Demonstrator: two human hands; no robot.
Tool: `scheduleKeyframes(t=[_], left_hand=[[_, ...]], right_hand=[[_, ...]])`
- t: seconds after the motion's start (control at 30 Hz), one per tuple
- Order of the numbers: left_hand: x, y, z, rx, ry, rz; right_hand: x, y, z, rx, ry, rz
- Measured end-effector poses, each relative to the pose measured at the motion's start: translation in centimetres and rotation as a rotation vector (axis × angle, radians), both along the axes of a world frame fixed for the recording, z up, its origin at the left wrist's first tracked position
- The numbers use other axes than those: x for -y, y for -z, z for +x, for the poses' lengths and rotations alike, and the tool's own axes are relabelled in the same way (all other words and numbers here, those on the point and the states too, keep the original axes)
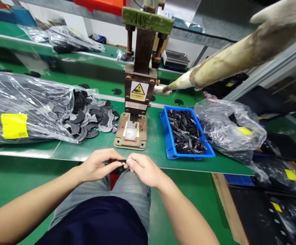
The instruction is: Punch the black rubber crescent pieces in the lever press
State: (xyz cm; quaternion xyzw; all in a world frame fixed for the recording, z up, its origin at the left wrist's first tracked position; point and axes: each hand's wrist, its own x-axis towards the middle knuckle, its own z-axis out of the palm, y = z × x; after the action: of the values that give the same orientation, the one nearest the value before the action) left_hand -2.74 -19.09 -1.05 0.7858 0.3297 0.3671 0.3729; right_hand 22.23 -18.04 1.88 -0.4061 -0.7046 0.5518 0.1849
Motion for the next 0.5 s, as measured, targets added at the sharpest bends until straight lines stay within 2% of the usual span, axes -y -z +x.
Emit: scheduleKeyframes(t=[0.13, 0.3, 0.43, 0.5], left_hand=[[0.1, 0.3, -0.1, -0.004, -0.052, -0.007], [0.2, 0.6, -0.2, 0.015, -0.050, -0.015], [-0.3, 0.4, -0.2, 0.082, -0.028, 0.043], [-1.2, 0.3, -0.4, 0.081, -0.012, 0.103]], right_hand=[[0.1, 0.9, -0.1, -0.078, 0.032, -0.037], [0.0, 1.4, -0.4, -0.060, 0.036, -0.010], [-0.1, 1.1, -0.7, -0.025, 0.033, 0.013], [-0.1, 0.3, -0.3, 0.023, 0.071, 0.102]])
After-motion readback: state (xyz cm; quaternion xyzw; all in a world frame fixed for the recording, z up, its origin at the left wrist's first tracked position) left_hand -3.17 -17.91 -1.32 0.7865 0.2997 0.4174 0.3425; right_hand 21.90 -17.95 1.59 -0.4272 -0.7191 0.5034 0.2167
